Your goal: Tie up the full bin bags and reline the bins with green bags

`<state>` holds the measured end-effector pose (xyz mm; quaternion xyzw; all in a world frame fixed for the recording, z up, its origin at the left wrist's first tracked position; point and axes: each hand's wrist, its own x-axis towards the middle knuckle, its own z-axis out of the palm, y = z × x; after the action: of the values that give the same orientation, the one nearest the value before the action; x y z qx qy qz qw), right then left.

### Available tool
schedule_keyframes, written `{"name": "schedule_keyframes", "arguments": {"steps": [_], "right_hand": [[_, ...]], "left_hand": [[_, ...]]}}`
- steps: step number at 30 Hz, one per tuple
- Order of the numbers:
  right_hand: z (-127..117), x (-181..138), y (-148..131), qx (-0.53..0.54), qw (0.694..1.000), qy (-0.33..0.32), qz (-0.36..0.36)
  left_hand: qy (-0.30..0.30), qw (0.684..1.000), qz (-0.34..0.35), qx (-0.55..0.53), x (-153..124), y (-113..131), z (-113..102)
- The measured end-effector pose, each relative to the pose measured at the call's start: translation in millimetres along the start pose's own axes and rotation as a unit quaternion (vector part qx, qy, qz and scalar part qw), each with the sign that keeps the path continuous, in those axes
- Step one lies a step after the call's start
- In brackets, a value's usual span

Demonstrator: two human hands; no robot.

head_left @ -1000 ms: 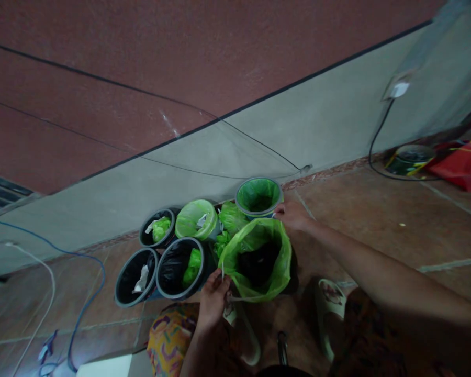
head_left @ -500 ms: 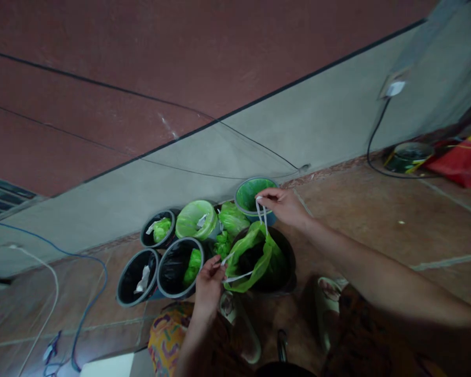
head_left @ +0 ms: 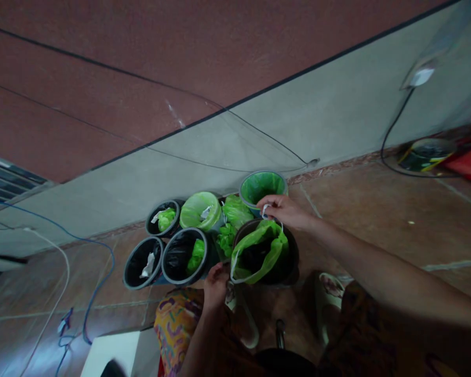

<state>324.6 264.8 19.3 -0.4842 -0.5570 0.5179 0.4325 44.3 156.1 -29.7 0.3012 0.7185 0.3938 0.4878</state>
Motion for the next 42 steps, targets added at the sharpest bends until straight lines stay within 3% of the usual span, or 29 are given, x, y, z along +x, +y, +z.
{"name": "schedule_keyframes", "arguments": {"steps": [3,6,10,14,19,23,29,35,42], "right_hand": [[22.4,-13.3,4.7,-0.091,0.983,-0.159,0.008],[51.1,-29.3,14.3,-0.194,0.94,-0.282,0.001],[83.0,-48.1,29.4,-0.311,0.887,-0.341,-0.006],[97.7,-59.0,38.5,-0.356,0.872,-0.333,-0.043],[100.2,-58.5,38.0,-0.373,0.873,-0.306,-0.075],[93.3,-52.1,31.1,-0.369,0.866,-0.333,-0.056],[82.0,-45.3,35.8,-0.364,0.896,-0.253,-0.009],[96.0,-48.5,50.1,-0.363,0.912,-0.189,0.017],[109.1,-49.2,67.8,-0.349,0.913,-0.206,0.041]], "left_hand": [[-0.05,0.999,-0.014,0.005,-0.3,-13.6,3.8],[-0.117,0.993,0.019,0.02,-1.7,-16.0,8.9],[-0.142,0.987,0.052,0.056,-5.1,-12.4,15.3],[-0.169,0.983,0.051,0.046,-11.0,-11.0,21.8],[-0.174,0.985,-0.011,0.003,-14.3,-14.4,26.7],[-0.146,0.988,-0.041,-0.03,-10.0,-19.6,25.9],[-0.153,0.981,-0.043,-0.112,-9.3,-20.1,16.5],[-0.199,0.967,-0.06,-0.147,-14.6,-17.7,16.6],[-0.229,0.958,-0.031,-0.169,-11.6,-26.3,22.7]]}}
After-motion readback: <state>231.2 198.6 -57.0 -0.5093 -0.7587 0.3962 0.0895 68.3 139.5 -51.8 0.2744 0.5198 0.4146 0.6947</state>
